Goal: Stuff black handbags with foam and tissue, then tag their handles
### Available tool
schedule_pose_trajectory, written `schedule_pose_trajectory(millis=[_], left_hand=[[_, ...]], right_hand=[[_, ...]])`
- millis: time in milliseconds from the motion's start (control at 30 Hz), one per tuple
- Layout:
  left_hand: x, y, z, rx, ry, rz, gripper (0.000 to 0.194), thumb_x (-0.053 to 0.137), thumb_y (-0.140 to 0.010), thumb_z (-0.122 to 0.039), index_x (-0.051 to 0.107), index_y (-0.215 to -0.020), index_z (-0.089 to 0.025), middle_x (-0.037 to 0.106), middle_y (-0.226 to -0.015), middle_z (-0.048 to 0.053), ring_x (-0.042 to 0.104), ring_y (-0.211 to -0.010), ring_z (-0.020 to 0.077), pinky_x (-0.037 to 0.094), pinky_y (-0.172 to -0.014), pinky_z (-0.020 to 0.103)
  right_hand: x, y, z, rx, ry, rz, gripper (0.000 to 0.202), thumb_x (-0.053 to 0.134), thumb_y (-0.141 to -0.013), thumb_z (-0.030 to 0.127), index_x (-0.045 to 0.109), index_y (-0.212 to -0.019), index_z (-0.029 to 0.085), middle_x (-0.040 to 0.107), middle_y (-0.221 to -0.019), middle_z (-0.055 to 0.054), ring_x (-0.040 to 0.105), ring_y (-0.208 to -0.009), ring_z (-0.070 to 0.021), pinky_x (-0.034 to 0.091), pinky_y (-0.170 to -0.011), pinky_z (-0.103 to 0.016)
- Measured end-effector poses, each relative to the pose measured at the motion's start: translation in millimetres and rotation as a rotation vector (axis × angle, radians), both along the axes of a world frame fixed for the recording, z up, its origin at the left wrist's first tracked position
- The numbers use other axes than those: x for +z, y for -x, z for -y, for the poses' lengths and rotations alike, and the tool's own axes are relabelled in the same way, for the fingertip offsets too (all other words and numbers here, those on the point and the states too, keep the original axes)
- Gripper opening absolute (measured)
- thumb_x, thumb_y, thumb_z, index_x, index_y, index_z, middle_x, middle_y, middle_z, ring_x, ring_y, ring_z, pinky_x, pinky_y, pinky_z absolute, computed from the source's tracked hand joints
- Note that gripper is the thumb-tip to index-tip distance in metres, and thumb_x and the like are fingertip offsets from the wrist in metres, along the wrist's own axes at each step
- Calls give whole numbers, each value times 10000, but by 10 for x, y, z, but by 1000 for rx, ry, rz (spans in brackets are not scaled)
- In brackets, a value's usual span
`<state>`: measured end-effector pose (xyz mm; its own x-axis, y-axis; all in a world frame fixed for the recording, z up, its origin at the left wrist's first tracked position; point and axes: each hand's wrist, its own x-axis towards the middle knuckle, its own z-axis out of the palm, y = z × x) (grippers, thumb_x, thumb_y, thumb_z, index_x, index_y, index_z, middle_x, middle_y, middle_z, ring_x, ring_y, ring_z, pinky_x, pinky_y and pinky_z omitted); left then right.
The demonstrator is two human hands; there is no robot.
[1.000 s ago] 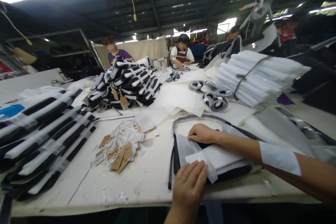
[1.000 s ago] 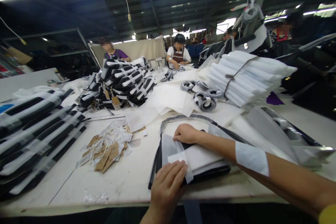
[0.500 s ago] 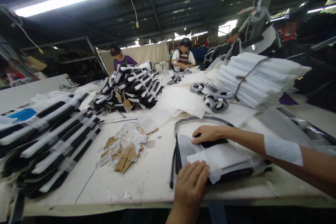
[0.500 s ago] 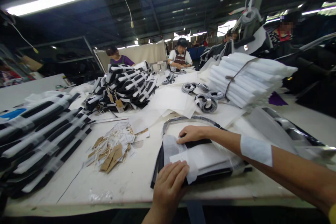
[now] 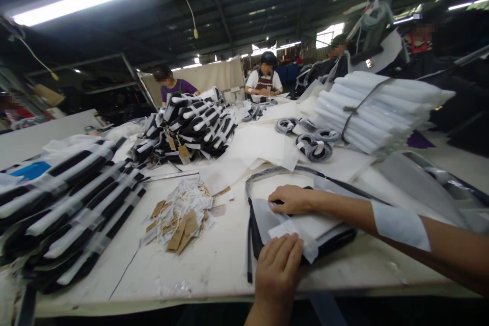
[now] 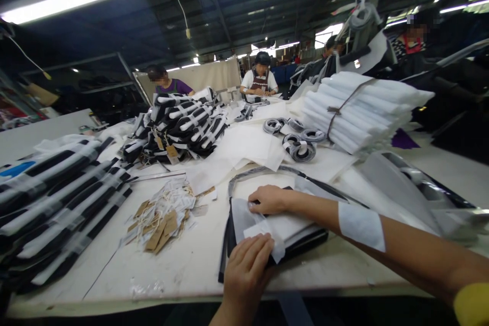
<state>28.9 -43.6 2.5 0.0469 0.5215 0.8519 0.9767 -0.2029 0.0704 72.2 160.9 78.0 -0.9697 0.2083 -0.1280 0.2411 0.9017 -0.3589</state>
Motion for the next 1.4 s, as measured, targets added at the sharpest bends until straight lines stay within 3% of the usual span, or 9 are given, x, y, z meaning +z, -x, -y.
schedule_pose_trajectory(millis=[200,333,433,567,700,800,1067,1267,1400], left_hand=[[14,5,44,52,37,-21,295,450,-983,-205,669,-1177,-163,751,-1124,66,691,-1048,189,509,-950,314],[36,-3,66,60,75,0,298,443,-1009,-267,661,-1185,-165,743,-1149,60,683,-1067,192,507,-957,320],[73,-11,84,48,98,21,345,400,-1036,-337,652,-1197,-165,741,-1150,66,680,-1072,192,508,-961,323],[98,-5,107,33,144,31,348,410,-1034,-350,629,-1219,-153,730,-1169,85,672,-1091,200,511,-973,336],[76,14,133,30,209,44,302,508,-997,-323,609,-1222,-148,714,-1194,102,656,-1124,223,512,-997,366],[69,24,146,39,234,44,289,543,-978,-303,595,-1212,-141,702,-1206,123,649,-1138,233,528,-985,368],[126,65,130,41,244,-4,338,551,-973,-362,562,-1201,-113,680,-1253,161,616,-1218,252,536,-995,371],[118,111,140,30,297,23,458,603,-947,-360,535,-1332,-121,686,-1247,140,641,-1177,242,541,-990,361],[94,109,143,29,287,14,430,604,-948,-357,564,-1325,-154,680,-1263,129,640,-1177,250,542,-988,374]], right_hand=[[16,-104,73,-70,-37,-231,258,564,-915,257,735,-1074,147,679,-1194,-150,643,-1071,-253,479,-971,-380],[110,-676,320,-165,-43,-608,290,467,-998,255,660,-1201,179,698,-1188,-109,639,-1123,-218,500,-999,-364],[21,-1297,616,-20,-95,-805,234,541,-979,212,658,-1180,196,729,-1103,-87,675,-1049,-171,537,-938,-272],[-365,-1812,934,272,-254,-612,436,633,-943,355,600,-1326,151,697,-1230,-133,628,-1190,-205,497,-1057,-353],[-765,-1782,1054,302,-413,-515,478,511,-984,144,482,-1459,191,561,-1436,-96,432,-1401,-203,414,-1143,-411],[-913,-1638,1091,247,-474,-633,460,458,-985,64,520,-1427,176,594,-1400,-95,463,-1377,-191,433,-1127,-390],[-899,-1544,1126,232,-357,-770,310,530,-980,140,648,-1267,131,715,-1205,-126,632,-1196,-203,531,-1031,-384],[-875,-1701,1125,284,-288,-510,566,533,-960,108,416,-1503,218,455,-1521,-106,342,-1451,-220,374,-1168,-437],[-940,-1729,1135,277,-382,-529,566,465,-979,59,404,-1508,251,420,-1546,-71,301,-1467,-216,369,-1171,-430]])
